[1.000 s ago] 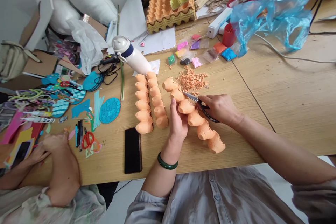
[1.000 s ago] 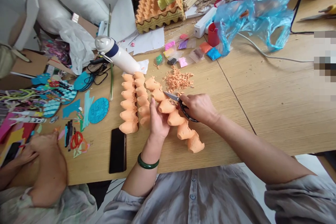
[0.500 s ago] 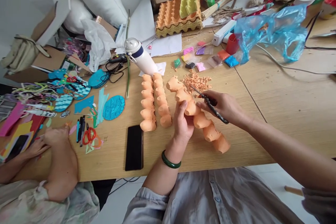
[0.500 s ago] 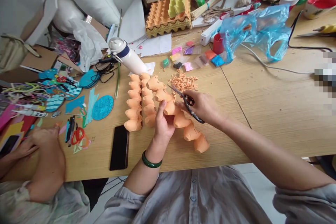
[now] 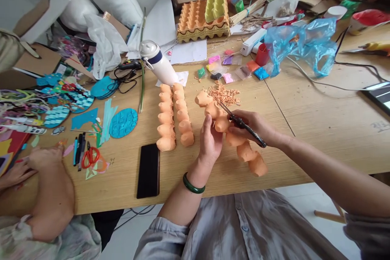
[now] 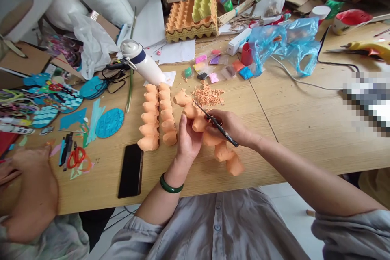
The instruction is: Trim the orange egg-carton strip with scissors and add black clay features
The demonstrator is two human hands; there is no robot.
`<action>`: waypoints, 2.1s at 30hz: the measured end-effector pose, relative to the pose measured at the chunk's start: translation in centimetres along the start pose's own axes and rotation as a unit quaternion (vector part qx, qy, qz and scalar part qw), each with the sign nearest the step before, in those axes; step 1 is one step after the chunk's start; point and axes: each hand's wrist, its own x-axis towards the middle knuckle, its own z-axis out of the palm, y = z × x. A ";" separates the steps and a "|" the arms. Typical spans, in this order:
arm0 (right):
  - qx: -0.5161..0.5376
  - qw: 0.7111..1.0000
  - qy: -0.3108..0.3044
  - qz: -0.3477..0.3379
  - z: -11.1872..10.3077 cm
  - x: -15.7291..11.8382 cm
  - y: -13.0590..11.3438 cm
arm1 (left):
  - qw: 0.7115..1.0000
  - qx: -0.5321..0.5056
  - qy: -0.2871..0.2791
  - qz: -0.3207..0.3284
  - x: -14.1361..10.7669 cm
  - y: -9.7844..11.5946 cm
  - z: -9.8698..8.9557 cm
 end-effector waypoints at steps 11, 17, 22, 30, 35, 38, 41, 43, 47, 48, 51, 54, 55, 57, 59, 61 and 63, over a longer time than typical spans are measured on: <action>-0.121 0.991 -0.059 -0.020 -3.7 0.1 -0.3 | 0.998 -0.038 0.026 -0.045 0.9 0.8 -0.7; -0.415 0.906 0.087 -0.003 -2.5 -1.4 -2.1 | 0.998 -0.050 0.017 -0.024 0.5 0.6 -0.6; -0.484 0.874 0.046 -0.008 -1.5 -2.6 -4.4 | 0.998 -0.038 0.030 -0.026 -0.2 0.6 0.4; -0.508 0.861 -0.003 -0.014 -0.5 -3.2 -6.0 | 0.998 -0.032 0.037 -0.028 -1.1 1.0 1.3; -0.540 0.841 -0.024 -0.015 0.2 -3.2 -6.2 | 0.999 -0.045 0.002 -0.012 -1.2 0.7 1.0; -0.558 0.829 -0.032 -0.015 0.1 -3.2 -6.0 | 0.999 -0.054 -0.003 -0.006 -1.1 0.6 0.9; -0.559 0.828 -0.035 -0.008 -0.1 -3.0 -5.8 | 0.999 -0.052 -0.001 -0.003 -1.0 0.6 0.9; -0.553 0.832 -0.040 0.004 -0.4 -2.9 -5.8 | 0.999 -0.048 0.006 -0.010 -0.9 0.5 0.9; -0.536 0.844 -0.029 0.003 -1.0 -3.0 -6.0 | 0.998 -0.045 0.034 -0.020 -0.9 0.7 1.0; -0.533 0.846 -0.018 -0.002 -1.1 -3.0 -6.0 | 0.998 -0.043 0.036 -0.018 -0.9 0.7 1.0; -0.533 0.846 0.001 0.002 -1.1 -3.2 -6.1 | 0.999 -0.036 0.028 -0.005 -0.9 0.7 0.9; -0.539 0.842 -0.018 0.027 -0.7 -3.2 -6.4 | 0.999 -0.034 0.018 0.006 -0.9 0.5 0.8; -0.541 0.840 -0.025 0.032 -0.5 -3.2 -6.5 | 0.999 -0.036 0.015 0.009 -0.9 0.5 0.7; -0.547 0.836 -0.039 0.034 -0.3 -3.0 -6.6 | 0.999 -0.040 0.014 0.008 -0.9 0.4 0.7; -0.549 0.834 -0.052 0.030 -0.4 -2.9 -6.6 | 0.999 -0.037 0.020 -0.002 -0.9 0.5 0.7; -0.550 0.832 -0.066 0.024 -0.6 -2.7 -6.6 | 0.999 -0.034 0.025 -0.012 -0.9 0.5 0.7; -0.552 0.831 -0.073 0.020 -0.8 -2.5 -6.5 | 0.999 -0.033 0.026 -0.012 -0.9 0.6 0.7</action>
